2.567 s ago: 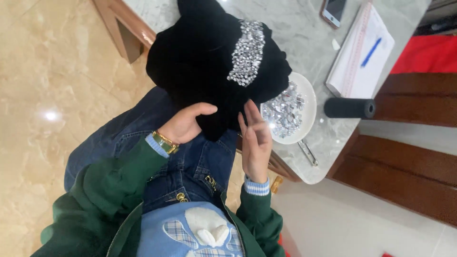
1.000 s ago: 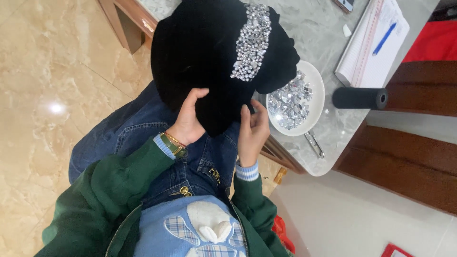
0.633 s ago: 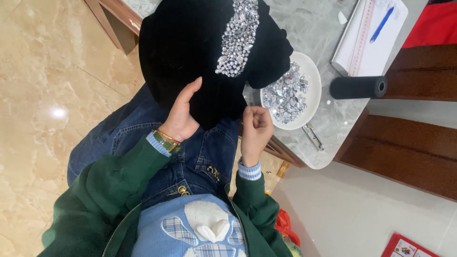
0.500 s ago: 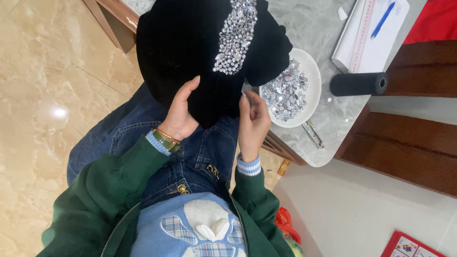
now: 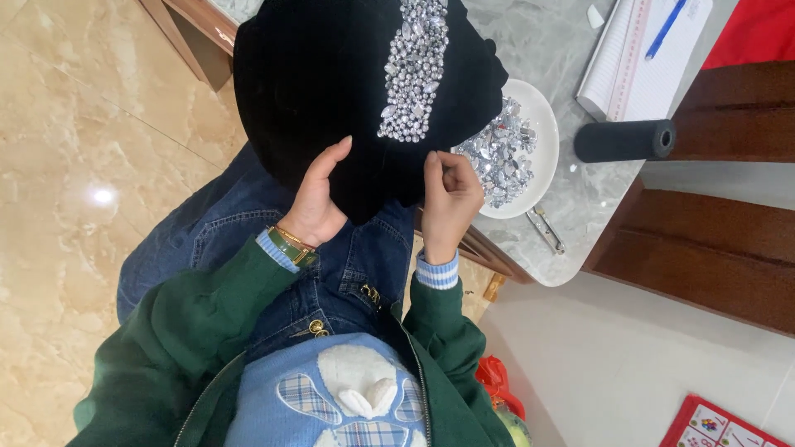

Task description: Attaching individual silver sequins to a black velvet garment by hand using a needle and thread.

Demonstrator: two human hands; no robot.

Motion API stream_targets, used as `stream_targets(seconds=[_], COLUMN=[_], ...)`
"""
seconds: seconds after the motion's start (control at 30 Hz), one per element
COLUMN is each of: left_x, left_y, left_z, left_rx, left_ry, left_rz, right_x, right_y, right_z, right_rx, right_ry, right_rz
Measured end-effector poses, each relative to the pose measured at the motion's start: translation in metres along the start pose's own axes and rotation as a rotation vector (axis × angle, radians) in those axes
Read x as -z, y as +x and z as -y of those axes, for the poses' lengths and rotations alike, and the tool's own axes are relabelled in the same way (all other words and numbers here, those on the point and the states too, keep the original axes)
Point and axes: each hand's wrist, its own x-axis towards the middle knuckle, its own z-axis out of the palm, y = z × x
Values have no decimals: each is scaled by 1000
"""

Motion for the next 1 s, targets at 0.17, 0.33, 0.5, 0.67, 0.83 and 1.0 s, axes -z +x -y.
stream_targets(seconds=[0.17, 0.33, 0.5, 0.67, 0.83, 1.0], left_x=[12, 11, 2, 6, 9, 9], left_y=[6, 6, -3, 1, 3, 2], left_z=[4, 7, 3, 3, 4, 4], left_rx=[4, 26, 37, 54, 50, 62], left_ry=[-2, 0, 19, 33, 41, 54], left_rz=[-3, -19, -32, -18, 2, 29], right_x=[1, 3, 28, 66, 88, 86], right_y=[-3, -7, -25, -50, -64, -61], right_z=[0, 9, 44, 49, 30, 28], right_rx=[-8, -22, 2, -11, -34, -21], right_ry=[-43, -50, 1, 30, 89, 121], right_rz=[22, 24, 106, 187, 272, 282])
